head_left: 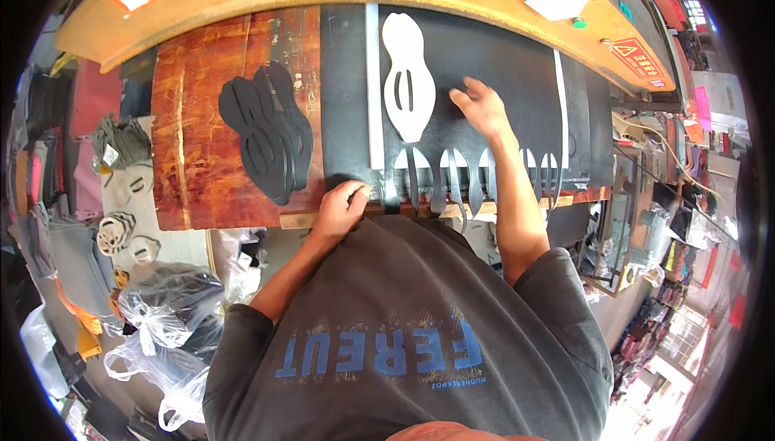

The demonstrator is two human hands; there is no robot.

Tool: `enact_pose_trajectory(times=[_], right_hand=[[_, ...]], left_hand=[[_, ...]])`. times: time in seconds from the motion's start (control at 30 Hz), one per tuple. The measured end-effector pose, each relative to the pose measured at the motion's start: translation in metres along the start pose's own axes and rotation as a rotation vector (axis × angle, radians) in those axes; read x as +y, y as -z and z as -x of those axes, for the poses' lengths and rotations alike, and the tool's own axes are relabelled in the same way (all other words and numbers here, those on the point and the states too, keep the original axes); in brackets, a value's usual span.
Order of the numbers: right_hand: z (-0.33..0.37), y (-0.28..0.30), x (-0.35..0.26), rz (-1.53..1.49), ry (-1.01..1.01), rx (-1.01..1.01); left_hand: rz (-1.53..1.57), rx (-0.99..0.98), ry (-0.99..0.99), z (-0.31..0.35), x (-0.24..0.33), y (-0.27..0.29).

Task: The person stacks black plastic parts, places them into a clear plastic bag, and ties the bag closed. They then retrieve a notepad and pen, write on the notepad, and place it back in a drawer.

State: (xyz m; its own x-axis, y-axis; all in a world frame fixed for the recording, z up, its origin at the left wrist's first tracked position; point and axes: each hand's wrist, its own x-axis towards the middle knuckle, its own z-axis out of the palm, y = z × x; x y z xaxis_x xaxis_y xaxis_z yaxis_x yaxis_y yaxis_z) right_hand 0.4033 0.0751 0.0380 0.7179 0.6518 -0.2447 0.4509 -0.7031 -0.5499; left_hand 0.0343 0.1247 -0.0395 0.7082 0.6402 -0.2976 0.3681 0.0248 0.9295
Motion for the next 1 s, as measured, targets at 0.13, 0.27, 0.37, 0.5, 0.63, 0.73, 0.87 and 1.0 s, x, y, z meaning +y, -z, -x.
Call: enact_pose_trajectory(times=[0.13, 0.27, 0.37, 0.5, 0.63, 0.73, 0.87, 1.0], right_hand=[[0.008, 0.022, 0.052, -0.353, -0.081, 0.077], [-0.001, 0.028, 0.068, -0.661, -0.135, 0.067], [-0.017, 0.031, 0.06, -0.627, -0.1, 0.007], [-0.043, 0.044, 0.053, -0.746, -0.003, -0.062], [-0.099, 0.073, 0.077, -1.016, 0.035, 0.277], [-0.159, 0.107, 0.105, -0.907, 0.056, 0.636], [-0.21, 0.144, 0.122, -0.413, 0.093, 0.541], [-0.179, 0.099, 0.12, -0.444, 0.377, 0.533]], left_hand=[[-0.162, 0.129, -0.261, -0.049, 0.01, 0.011], [-0.532, 0.312, -0.639, -0.101, 0.016, 0.01], [-0.709, 0.46, -0.771, -0.144, 0.02, 0.006], [-0.834, 0.542, -0.661, -0.211, 0.025, 0.012], [-0.736, 0.544, -0.654, -0.267, 0.03, 0.023], [-0.764, 0.532, -0.627, -0.299, 0.032, 0.03], [-0.68, 0.526, -0.584, -0.326, 0.036, 0.037], [-0.798, 0.475, -0.515, -0.325, 0.045, 0.032]])
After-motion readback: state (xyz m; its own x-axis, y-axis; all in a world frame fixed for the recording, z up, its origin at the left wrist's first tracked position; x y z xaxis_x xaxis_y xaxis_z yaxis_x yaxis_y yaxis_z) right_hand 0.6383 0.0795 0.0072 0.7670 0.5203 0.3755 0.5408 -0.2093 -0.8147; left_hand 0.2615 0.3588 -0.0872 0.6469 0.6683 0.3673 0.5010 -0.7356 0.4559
